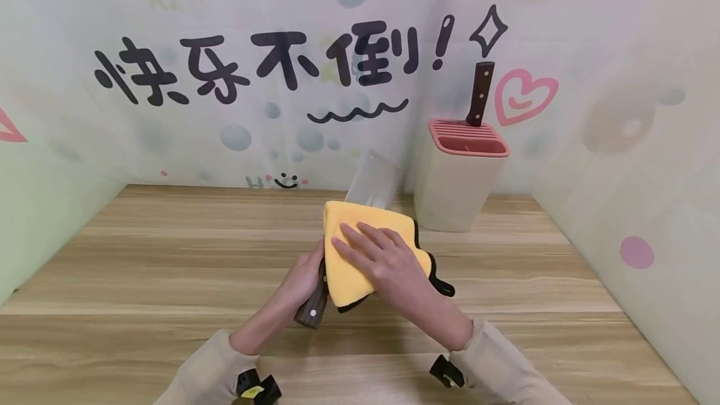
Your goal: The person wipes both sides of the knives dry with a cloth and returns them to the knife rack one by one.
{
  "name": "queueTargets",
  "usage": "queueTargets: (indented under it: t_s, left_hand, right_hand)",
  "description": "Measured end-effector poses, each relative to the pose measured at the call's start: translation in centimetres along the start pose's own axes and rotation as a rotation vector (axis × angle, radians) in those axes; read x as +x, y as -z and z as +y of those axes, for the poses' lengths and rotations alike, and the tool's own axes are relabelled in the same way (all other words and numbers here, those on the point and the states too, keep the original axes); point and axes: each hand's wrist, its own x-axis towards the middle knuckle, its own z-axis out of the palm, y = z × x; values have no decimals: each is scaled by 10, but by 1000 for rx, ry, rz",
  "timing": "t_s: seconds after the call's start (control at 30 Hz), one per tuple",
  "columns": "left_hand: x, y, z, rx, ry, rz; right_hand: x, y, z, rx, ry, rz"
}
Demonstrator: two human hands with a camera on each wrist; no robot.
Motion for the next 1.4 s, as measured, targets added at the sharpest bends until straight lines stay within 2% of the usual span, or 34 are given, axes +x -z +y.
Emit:
queueTargets:
  t_s: [0.1, 0.27, 0.6, 0.93, 1.17, 1.3, 1.4]
  left_hand:
    - [1, 1, 0, 8, -25, 30]
    - [2, 2, 0, -17, -45, 33]
    - [3, 2, 5, -129, -38, 59]
    - [5, 5, 8, -237, -28, 50]
    - [5, 7, 10, -300, -9, 70]
    - [2, 9, 15, -313, 1, 34]
    - [0, 8, 20, -370, 3, -54]
  right_hand:
    - [0, 0, -3, 2, 17, -7]
    - [-1, 0, -6, 17, 30, -1]
    - [-3, -4, -11, -21, 121, 122]
    - [-9, 3, -17, 39, 191, 85]
    - [-13, 6, -19, 24, 275, 99]
    - [-15, 8, -21, -13, 336, 101]
    - [-17, 11, -22, -31, 376, 87]
